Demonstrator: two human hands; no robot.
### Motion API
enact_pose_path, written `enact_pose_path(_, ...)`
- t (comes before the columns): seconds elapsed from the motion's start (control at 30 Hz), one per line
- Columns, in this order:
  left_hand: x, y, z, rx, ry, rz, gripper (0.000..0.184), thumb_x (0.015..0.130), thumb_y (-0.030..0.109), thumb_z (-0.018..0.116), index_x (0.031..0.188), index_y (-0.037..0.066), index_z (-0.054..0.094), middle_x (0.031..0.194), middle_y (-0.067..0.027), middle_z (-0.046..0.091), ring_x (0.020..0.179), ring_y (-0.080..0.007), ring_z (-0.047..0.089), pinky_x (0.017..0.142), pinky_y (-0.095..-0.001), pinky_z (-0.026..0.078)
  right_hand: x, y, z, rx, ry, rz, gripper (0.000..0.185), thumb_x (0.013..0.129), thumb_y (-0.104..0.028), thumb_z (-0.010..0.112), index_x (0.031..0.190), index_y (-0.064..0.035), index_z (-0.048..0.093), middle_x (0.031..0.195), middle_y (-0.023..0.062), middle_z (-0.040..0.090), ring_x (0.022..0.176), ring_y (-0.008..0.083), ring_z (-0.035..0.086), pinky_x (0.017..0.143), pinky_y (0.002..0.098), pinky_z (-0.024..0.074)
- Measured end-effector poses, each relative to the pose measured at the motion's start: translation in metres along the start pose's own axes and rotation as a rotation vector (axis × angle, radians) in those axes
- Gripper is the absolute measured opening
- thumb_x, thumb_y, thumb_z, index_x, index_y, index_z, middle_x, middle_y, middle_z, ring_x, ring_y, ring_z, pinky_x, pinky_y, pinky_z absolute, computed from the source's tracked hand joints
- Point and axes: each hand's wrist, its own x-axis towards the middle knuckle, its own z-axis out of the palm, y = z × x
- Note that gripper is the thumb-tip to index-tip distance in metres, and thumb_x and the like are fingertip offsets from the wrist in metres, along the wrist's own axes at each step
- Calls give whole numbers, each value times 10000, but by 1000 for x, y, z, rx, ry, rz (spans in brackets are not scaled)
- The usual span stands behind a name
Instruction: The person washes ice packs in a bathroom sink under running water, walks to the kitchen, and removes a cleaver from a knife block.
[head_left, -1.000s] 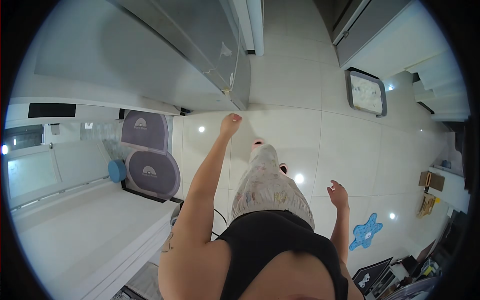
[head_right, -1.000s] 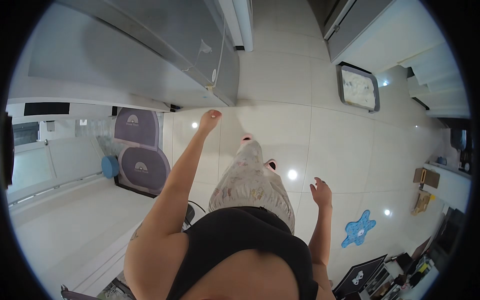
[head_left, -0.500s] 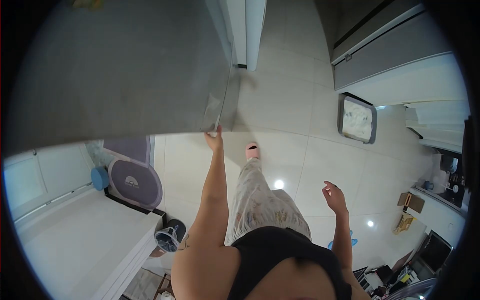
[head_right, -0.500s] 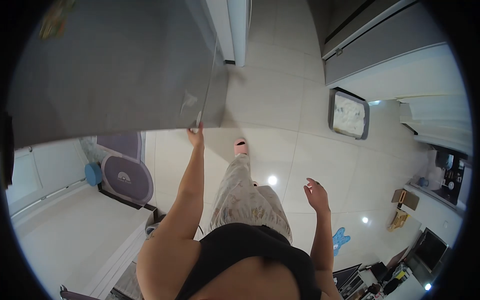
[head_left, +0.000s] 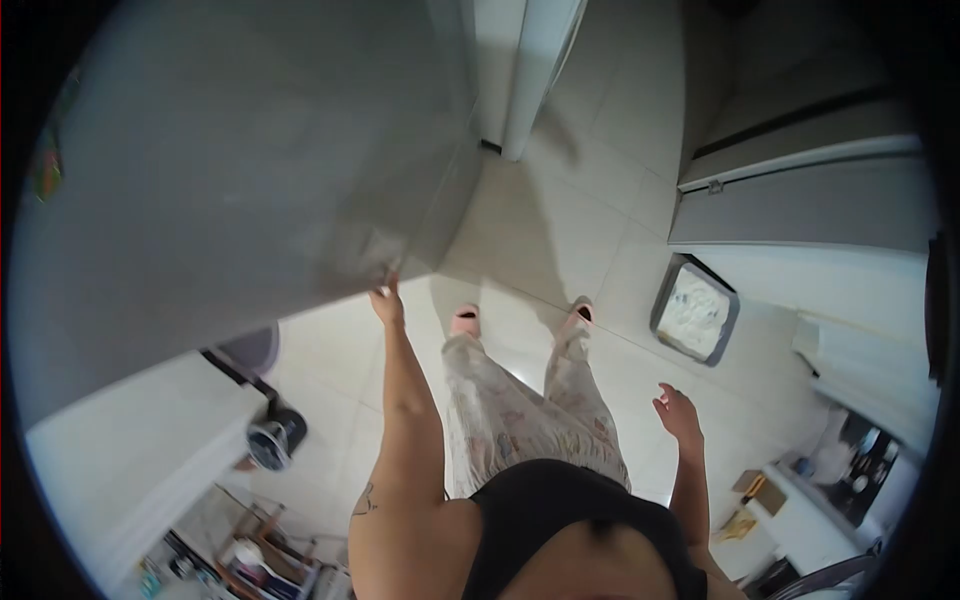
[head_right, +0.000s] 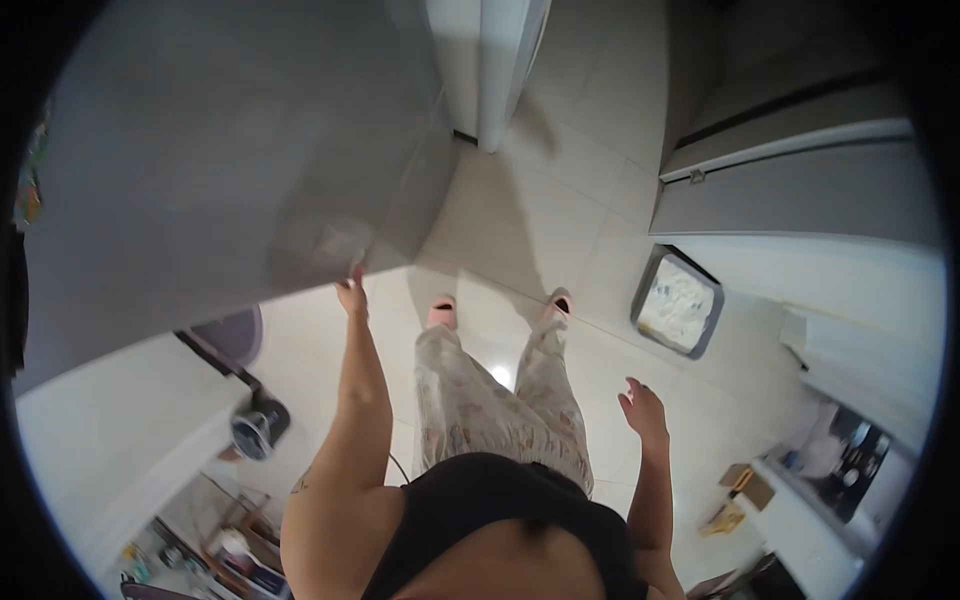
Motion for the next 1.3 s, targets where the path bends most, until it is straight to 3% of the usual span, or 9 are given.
enact_pose_path(0.2,-18,-20,37,-335,257,35,453,811,270,651,1112,-28,493,1097,-141,557,1020,-218,516,892,-300,378,100,34,-96,-278,-45,-184,362,809,-223,577,1127,-62,508,936,149,604,854,310,593,724,405,477)
enact_pose_path(0.37,-120,-7,105,210,613,-199,368,830,386,598,884,22,575,737,-72,595,658,-183,526,636,-318,438,156,26,-147,-546,-96,-311,389,809,-213,582,1159,-72,486,968,130,601,887,278,587,753,379,472)
enact_pose_path(0.5,-195,22,165,-65,500,-292,336,812,343,629,888,20,575,787,-104,616,712,-187,563,674,-313,450,209,-42,-130,-596,-194,-536,425,798,-225,592,1179,-76,478,981,155,591,907,307,572,768,390,466)
enact_pose_path(0.7,-266,38,240,97,-375,-284,416,770,358,635,1032,42,567,966,-161,616,902,-327,588,807,-373,442,296,-157,-54,-323,-184,-777,648,786,-284,608,1322,-70,314,1160,174,496,975,337,550,802,405,459)
enact_pose_path(0.8,-266,44,198,198,-598,-43,460,750,387,645,1065,59,574,1010,-170,608,922,-320,588,836,-371,438,347,-184,-38,-389,-46,-347,865,723,-371,663,1389,-113,174,1317,256,352,1182,407,390,940,450,378)
enact_pose_path(0.9,-257,60,115,304,-456,-352,419,769,350,626,1085,78,584,1050,-174,601,970,-317,577,835,-379,443,392,-159,-56,-609,117,-478,1011,666,-407,697,1407,-99,84,1350,265,290,1259,416,271,1004,461,293)
enact_pose_path(1.0,-289,12,19,461,-44,-503,339,821,252,560,1076,30,584,1007,-134,632,932,-221,605,798,-329,473,437,-138,-91,-717,143,-501,1048,641,-398,715,1412,-102,69,1373,305,219,1314,394,162,1048,488,181)
enact_pose_path(1.17,-428,-4,-51,407,595,-934,293,808,274,504,944,52,638,958,-155,632,898,-291,605,779,-383,476,519,-119,-144,-818,131,-674,985,636,-328,731,1398,-91,154,1389,271,218,1297,385,219,1050,450,232)
enact_pose_path(1.3,-536,10,17,613,145,-961,339,769,336,530,896,49,656,934,-169,633,920,-323,588,817,-412,457,579,-105,-162,-861,82,-752,983,623,-265,735,1401,-122,151,1380,219,272,1215,385,354,1000,442,326)
